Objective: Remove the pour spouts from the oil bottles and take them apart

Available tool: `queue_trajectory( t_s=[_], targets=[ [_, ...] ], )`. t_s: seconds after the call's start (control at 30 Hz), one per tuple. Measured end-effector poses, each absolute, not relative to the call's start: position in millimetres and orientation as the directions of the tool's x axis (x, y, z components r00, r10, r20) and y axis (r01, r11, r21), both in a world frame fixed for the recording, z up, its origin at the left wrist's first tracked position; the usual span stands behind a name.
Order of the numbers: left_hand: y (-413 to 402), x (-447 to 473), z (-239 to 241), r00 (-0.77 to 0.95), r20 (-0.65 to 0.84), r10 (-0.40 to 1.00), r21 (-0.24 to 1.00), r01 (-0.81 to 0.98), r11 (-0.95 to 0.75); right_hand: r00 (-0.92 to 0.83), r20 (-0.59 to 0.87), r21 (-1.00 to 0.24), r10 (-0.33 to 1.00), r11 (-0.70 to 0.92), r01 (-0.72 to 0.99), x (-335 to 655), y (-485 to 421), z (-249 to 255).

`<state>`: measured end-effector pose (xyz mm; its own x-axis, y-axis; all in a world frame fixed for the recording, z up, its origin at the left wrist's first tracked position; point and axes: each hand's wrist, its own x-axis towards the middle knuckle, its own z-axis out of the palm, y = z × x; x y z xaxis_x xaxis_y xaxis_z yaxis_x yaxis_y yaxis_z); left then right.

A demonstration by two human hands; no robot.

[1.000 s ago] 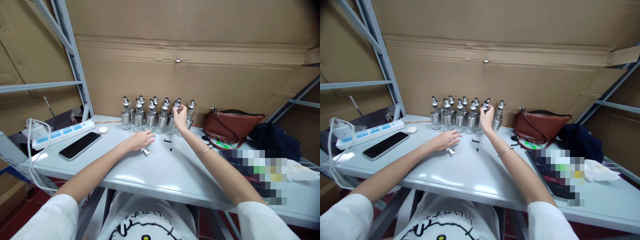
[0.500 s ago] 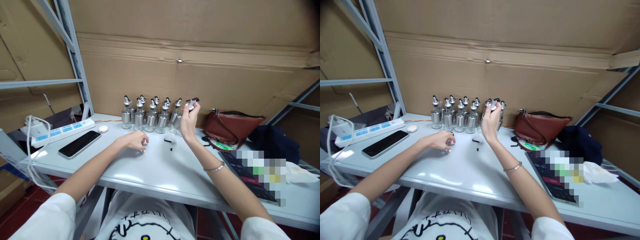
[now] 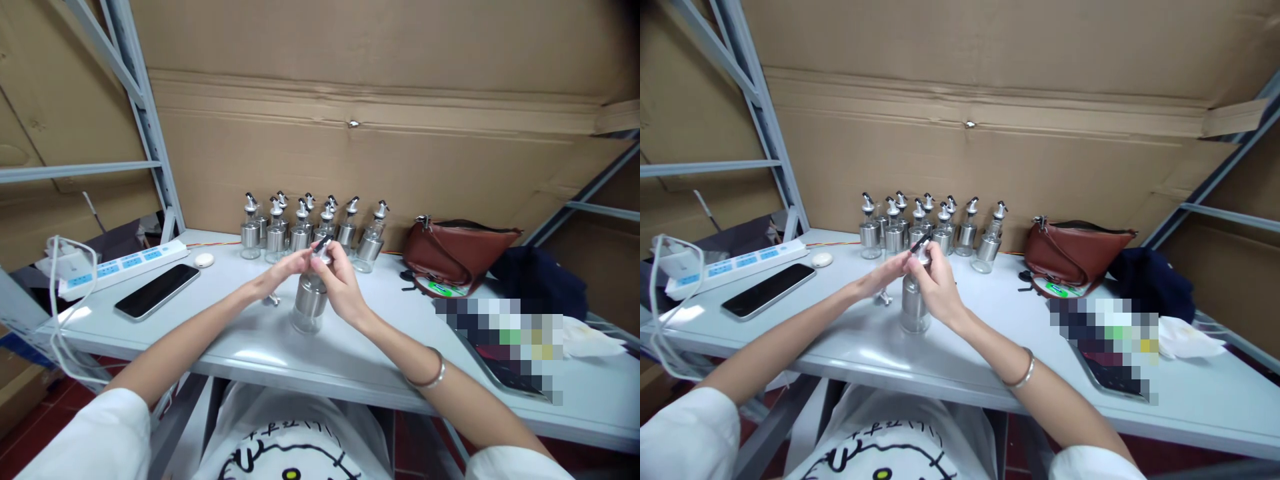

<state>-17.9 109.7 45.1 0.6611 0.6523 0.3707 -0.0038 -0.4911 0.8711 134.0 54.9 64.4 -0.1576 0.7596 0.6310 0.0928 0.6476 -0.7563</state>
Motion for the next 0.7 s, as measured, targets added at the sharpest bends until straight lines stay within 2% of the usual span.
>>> queue_trajectory(
  t_s=[0.03,0.1,0.23,0.3,0.37,0.47,0.6,0.7],
  targets=[
    [104.9,-11.1,41.7,0.679,0.383,0.626,0.892,-0.098,-0.441,-0.171,0.628,-0.756,0.759,0.647,0.095,134.2,53.7,65.3],
    [94.7,1.0,34.7,0.671,0.379,0.637,0.910,-0.145,-0.389,-0.190,0.603,-0.775,0.774,0.626,0.091,134.6,51.8,67.5],
    [80.6,13.4,25.2,0.642,0.252,0.724,0.943,0.004,-0.332,-0.139,0.523,-0.830,0.841,0.540,0.139,134.1,48.2,74.4],
    [79.7,12.8,24.5,0.692,0.190,0.696,0.953,0.042,-0.301,-0.120,0.503,-0.839,0.856,0.517,0.168,133.4,45.1,78.9],
    [82.2,8.6,26.8,0.782,0.130,0.609,0.971,0.024,-0.238,-0.141,0.502,-0.833,0.853,0.521,0.186,132.5,41.0,82.8],
    [88.2,0.2,32.2,0.921,0.028,0.390,0.996,0.007,-0.087,-0.230,0.532,-0.803,0.815,0.572,0.168,130.9,34.5,85.3],
    [93.0,-2.3,31.9,0.997,-0.050,0.064,0.999,0.050,-0.003,-0.400,0.527,-0.831,0.750,0.554,-0.055,128.1,28.9,83.5],
    [92.8,1.7,27.6,0.993,-0.053,-0.103,0.995,0.062,0.080,-0.495,0.514,-0.855,0.700,0.466,-0.228,126.5,26.6,82.9]
  ],
)
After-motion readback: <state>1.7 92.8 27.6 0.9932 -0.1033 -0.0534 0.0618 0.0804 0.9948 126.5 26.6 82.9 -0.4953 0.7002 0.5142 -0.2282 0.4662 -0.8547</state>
